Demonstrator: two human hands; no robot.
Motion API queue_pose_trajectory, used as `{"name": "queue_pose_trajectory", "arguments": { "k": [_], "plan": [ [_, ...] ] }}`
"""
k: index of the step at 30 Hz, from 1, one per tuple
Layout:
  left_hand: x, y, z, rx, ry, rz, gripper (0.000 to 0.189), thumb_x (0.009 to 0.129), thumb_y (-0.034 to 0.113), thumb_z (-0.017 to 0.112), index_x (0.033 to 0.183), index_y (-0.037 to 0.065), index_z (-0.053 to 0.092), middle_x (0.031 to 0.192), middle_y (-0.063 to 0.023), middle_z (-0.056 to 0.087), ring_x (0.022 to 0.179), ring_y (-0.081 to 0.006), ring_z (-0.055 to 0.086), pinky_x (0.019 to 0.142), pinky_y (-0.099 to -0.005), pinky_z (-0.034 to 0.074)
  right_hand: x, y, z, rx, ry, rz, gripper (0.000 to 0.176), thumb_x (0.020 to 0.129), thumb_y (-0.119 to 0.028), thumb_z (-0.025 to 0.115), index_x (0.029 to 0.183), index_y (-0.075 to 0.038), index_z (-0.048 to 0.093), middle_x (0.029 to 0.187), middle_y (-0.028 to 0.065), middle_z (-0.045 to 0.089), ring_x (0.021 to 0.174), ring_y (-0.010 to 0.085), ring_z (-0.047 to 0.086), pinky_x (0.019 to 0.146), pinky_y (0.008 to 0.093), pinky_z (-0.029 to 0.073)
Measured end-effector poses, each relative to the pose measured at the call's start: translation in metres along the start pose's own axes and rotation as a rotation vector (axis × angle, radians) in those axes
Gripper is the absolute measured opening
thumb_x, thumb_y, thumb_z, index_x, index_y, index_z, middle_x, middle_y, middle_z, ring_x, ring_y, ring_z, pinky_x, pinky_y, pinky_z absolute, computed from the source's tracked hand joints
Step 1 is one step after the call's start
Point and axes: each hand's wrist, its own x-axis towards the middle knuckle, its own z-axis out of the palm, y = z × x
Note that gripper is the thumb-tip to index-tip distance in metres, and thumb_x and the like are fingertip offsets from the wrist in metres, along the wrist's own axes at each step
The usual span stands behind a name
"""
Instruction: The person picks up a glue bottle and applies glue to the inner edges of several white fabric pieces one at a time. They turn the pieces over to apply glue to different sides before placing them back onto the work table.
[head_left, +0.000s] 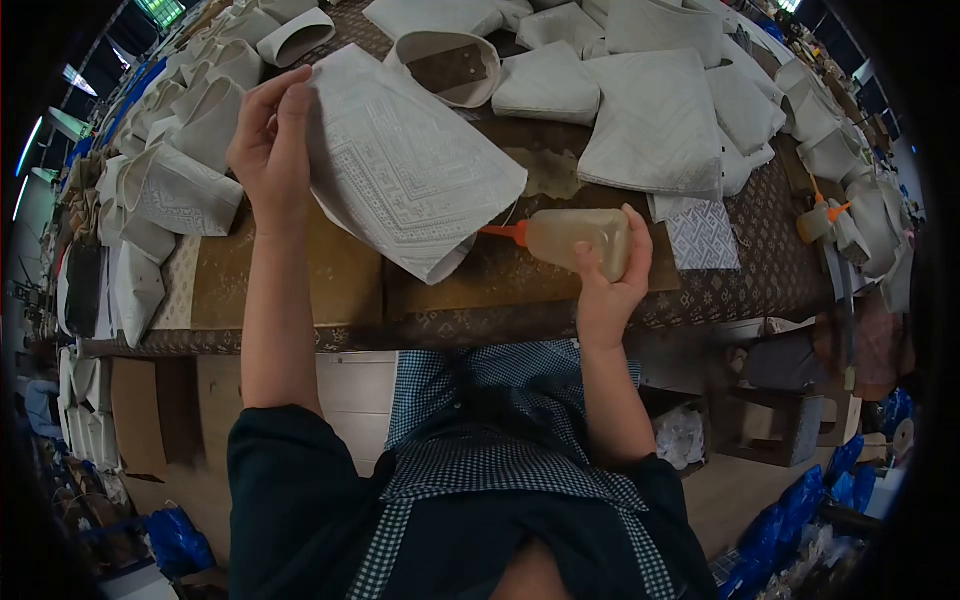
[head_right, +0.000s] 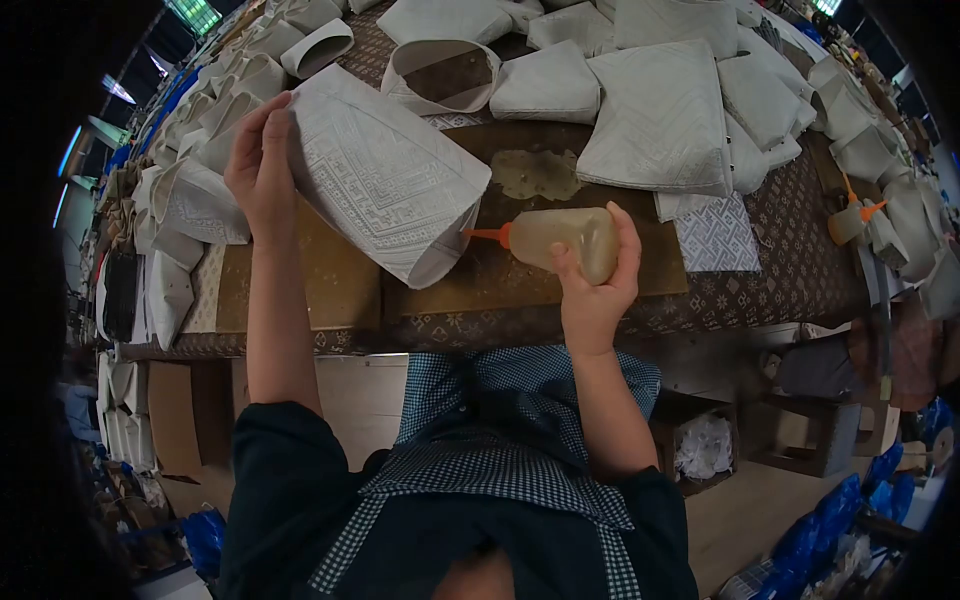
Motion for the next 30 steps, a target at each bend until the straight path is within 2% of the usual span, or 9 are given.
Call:
{"name": "queue_pose_trajectory", "arguments": {
  "k": [1,4,7,13,16,19,22,30],
  "plan": [
    [0.0,0.001,0.0,-0.001,0.003,0.01,0.013,0.092,0.007,0.064,0.104,0.002,0.068,0.103,-0.0007,0.063,0.09,-0.0058,0.056,0.079,-0.0198,0.045,0.0,0.002,0.002,-0.084,-0.01,-0.038,0.062,0.08,-0.003,0.075,0.134,-0.006,0.047,0.125,0.0065,0.052,0.11,0.0162,0.052,0.096,0.03,0.045],
    [0.001,-0.001,-0.001,0.017,-0.038,0.096,0.014,0.091,0.009,0.066,0.103,0.001,0.067,0.103,-0.0022,0.063,0.092,-0.006,0.057,0.079,-0.0202,0.046,-0.005,0.008,-0.004,-0.031,-0.039,0.028,0.06,0.08,-0.003,0.075,0.133,-0.005,0.048,0.125,0.0068,0.052,0.111,0.0167,0.051,0.096,0.0303,0.044],
    [-0.001,0.001,0.001,-0.064,-0.019,-0.089,0.019,0.089,0.01,0.069,0.106,0.001,0.066,0.104,-0.0036,0.064,0.093,-0.0063,0.058,0.08,-0.0204,0.047,-0.008,0.007,-0.004,0.165,0.043,0.092,0.06,0.079,-0.003,0.075,0.133,-0.005,0.048,0.125,0.007,0.052,0.11,0.0171,0.051,0.096,0.0307,0.044],
    [0.007,0.0,0.007,-0.011,-0.03,-0.169,0.038,0.092,0.021,0.067,0.123,0.001,0.062,0.109,-0.0053,0.065,0.097,-0.0099,0.058,0.087,-0.0231,0.045,-0.017,0.01,-0.008,0.035,-0.017,0.078,0.059,0.079,-0.002,0.074,0.133,-0.005,0.048,0.123,0.0063,0.052,0.109,0.0167,0.051,0.096,0.0305,0.044],
    [0.003,0.005,0.007,0.001,-0.077,-0.271,0.042,0.094,0.027,0.063,0.127,0.001,0.06,0.109,-0.0059,0.065,0.099,-0.0106,0.057,0.09,-0.024,0.044,-0.019,0.006,-0.006,0.119,0.024,0.085,0.059,0.08,-0.001,0.073,0.133,-0.005,0.048,0.122,0.006,0.052,0.109,0.0167,0.052,0.096,0.0301,0.043],
    [0.001,0.006,0.006,0.003,-0.115,-0.322,0.041,0.095,0.029,0.062,0.124,0.001,0.063,0.106,-0.0051,0.066,0.098,-0.01,0.057,0.089,-0.0237,0.043,-0.02,0.012,-0.006,0.043,0.035,0.075,0.059,0.08,-0.001,0.073,0.133,-0.005,0.048,0.122,0.0059,0.052,0.109,0.0167,0.052,0.096,0.0301,0.044],
    [0.0,0.005,0.006,-0.019,-0.101,-0.325,0.039,0.095,0.03,0.061,0.121,0.001,0.065,0.103,-0.0042,0.066,0.096,-0.0097,0.057,0.089,-0.0234,0.043,-0.023,0.014,-0.008,0.097,0.031,0.105,0.059,0.08,-0.001,0.073,0.133,-0.006,0.048,0.123,0.0058,0.051,0.109,0.0165,0.051,0.096,0.03,0.044],
    [-0.005,0.005,0.003,0.015,-0.062,-0.279,0.038,0.096,0.03,0.061,0.119,0.002,0.066,0.099,-0.0027,0.066,0.092,-0.0087,0.057,0.087,-0.0225,0.044,-0.038,0.011,-0.004,0.109,0.0,0.157,0.058,0.084,-0.006,0.071,0.136,-0.005,0.045,0.125,0.0059,0.052,0.111,0.0163,0.051,0.099,0.0301,0.042]
  ]
}}
